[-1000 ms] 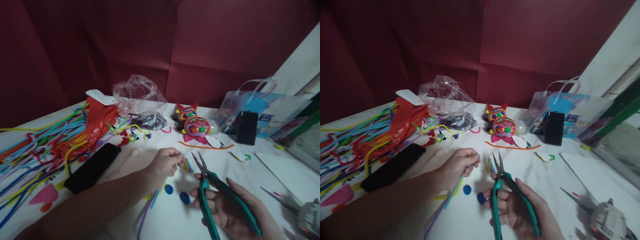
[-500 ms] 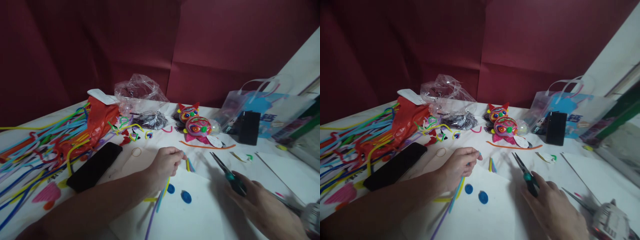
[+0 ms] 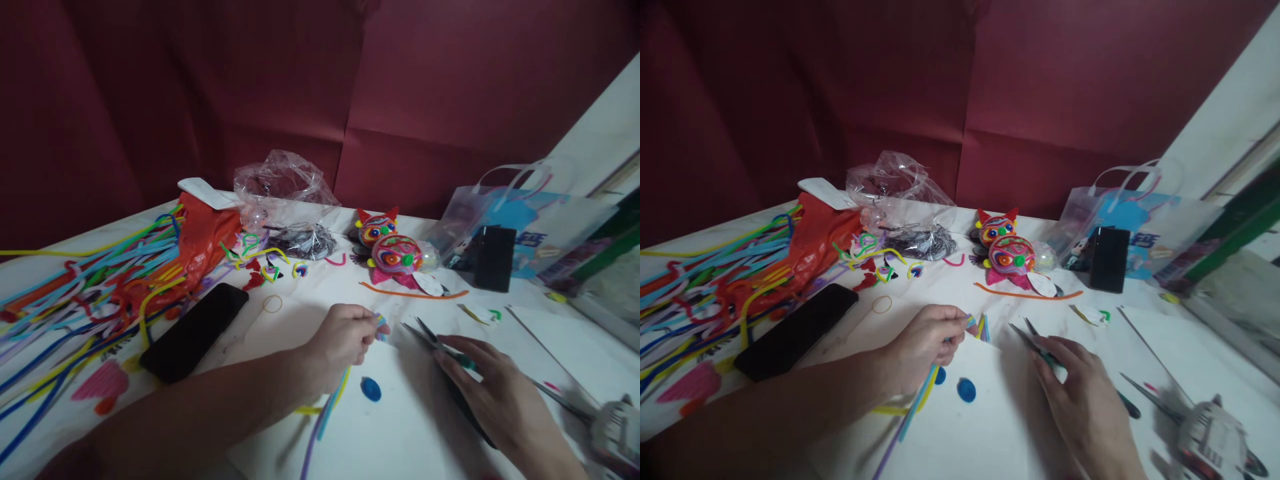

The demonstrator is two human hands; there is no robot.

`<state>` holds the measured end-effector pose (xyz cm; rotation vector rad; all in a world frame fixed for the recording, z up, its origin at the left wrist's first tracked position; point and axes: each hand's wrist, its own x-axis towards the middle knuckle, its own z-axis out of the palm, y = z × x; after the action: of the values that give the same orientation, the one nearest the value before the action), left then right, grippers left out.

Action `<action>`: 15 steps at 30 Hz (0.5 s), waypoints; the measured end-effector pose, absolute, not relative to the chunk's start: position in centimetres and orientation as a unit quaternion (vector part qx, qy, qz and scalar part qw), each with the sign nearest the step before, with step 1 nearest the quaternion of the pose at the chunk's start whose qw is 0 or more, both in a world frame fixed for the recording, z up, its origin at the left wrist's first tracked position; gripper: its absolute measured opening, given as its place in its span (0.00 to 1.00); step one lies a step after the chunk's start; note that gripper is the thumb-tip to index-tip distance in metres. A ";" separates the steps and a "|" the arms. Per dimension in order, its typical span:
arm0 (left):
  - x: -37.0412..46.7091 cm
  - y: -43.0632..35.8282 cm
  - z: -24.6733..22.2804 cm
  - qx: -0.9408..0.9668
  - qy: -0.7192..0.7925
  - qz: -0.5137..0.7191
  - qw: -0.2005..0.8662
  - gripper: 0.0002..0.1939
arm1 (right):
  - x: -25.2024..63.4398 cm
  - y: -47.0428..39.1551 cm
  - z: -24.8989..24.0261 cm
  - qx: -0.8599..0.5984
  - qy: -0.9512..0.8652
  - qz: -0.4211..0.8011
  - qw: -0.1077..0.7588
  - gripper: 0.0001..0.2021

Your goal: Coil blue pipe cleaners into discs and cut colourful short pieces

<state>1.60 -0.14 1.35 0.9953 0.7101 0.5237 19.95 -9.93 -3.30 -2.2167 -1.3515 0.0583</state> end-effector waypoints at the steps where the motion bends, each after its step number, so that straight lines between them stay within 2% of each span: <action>1: 1.6 -0.4 1.4 0.467 0.325 0.237 0.787 0.06 | 19.1 -9.8 -2.5 -0.810 -0.504 0.045 0.297 0.25; 4: 1.6 -1.1 1.5 0.486 0.321 0.217 0.784 0.07 | 16.6 -9.3 -0.3 -0.712 -0.456 0.262 0.465 0.20; 7: 1.5 -1.6 1.7 0.508 0.332 0.193 0.771 0.07 | 14.9 -8.7 0.8 -0.610 -0.427 0.398 0.535 0.14; 11: 1.5 -1.7 1.6 0.544 0.333 0.173 0.751 0.07 | 14.5 -8.1 0.6 -0.567 -0.408 0.428 0.573 0.10; 15: 1.5 -1.7 1.5 0.548 0.330 0.163 0.751 0.07 | 14.8 -7.9 0.2 -0.559 -0.412 0.438 0.571 0.11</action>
<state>1.55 -1.69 1.49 1.1971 0.7198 0.3571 14.85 -7.91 0.24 -1.3125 -0.9672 1.0268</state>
